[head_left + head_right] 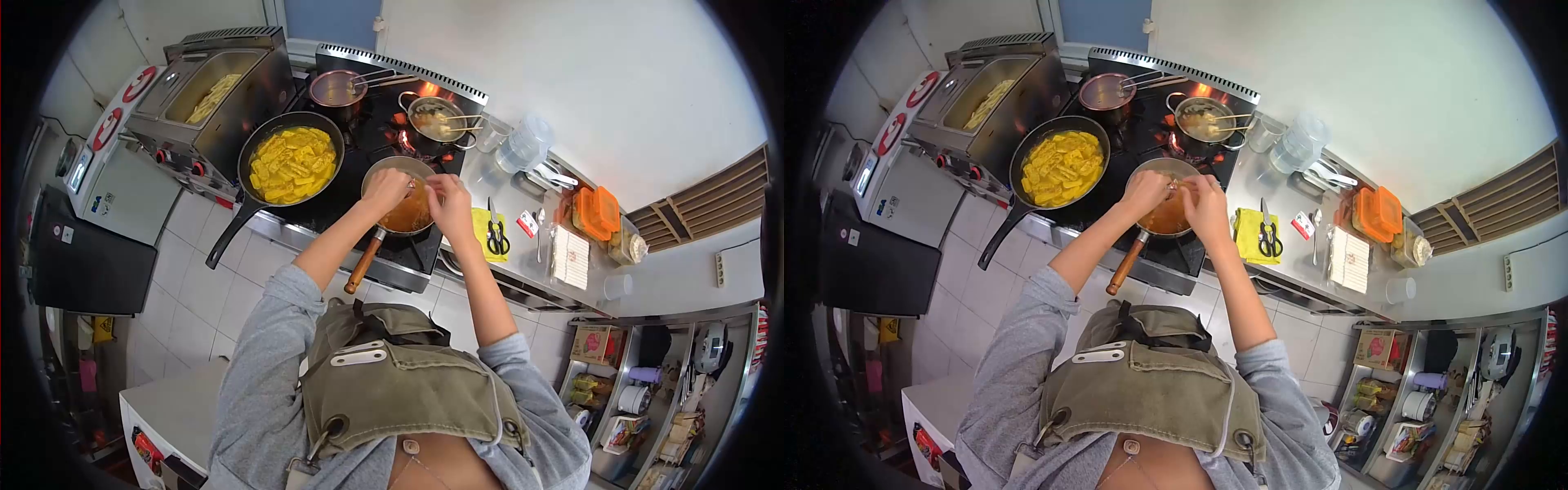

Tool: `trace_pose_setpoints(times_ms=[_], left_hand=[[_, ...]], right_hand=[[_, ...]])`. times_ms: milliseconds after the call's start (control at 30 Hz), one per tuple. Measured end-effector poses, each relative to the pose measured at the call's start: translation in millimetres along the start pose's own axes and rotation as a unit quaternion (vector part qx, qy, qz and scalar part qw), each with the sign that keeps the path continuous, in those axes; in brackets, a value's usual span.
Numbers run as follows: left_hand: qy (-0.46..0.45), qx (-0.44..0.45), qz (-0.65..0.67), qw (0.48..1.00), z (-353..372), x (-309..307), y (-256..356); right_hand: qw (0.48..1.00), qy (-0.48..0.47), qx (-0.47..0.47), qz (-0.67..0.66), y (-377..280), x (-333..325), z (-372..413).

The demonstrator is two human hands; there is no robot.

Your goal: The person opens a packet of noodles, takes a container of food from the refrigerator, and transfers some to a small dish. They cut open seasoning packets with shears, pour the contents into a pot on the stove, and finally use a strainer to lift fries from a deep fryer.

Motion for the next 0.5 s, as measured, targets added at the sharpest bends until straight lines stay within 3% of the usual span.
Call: trace_pose_setpoints(times_ms=[67, 200, 267, 333, 400, 500], left_hand=[[0.01, -0.003, 0.049, 0.999, 2.2, 3.6, -2.8], [-0.029, -0.026, 0.0, 0.999, 3.4, -14.5, 14.8], [-0.079, -0.054, 0.002, 0.995, 2.7, -7.9, 13.1], [-0.069, -0.06, -0.032, 0.995, 2.6, 0.6, 9.0], [-0.001, 0.009, 0.02, 1.0, 5.3, 2.2, 4.5], [-0.068, -0.042, -0.034, 0.996, -0.5, -15.3, 18.7]], right_hand=[[0.999, 0.027, 0.034, 0.003, -5.5, -23.8, -0.3], [0.991, 0.087, 0.099, 0.02, 9.6, -72.9, 13.6], [0.983, 0.118, 0.135, 0.04, 37.7, -96.2, 27.6], [0.975, 0.142, 0.163, 0.053, 67.0, -122.3, 40.1], [0.961, 0.152, 0.198, 0.121, 105.5, -149.1, 55.3], [0.94, 0.168, 0.255, 0.152, 177.3, -192.7, 76.6]])
Point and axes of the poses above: each hand's wrist, its own z-axis away from the middle knuckle, its own x-axis out of the palm, y = z × x, the point moved 4 cm from there along -z, towards the middle knuckle, and after that the axes turned 15 degrees about y, right-handed, at the moved point
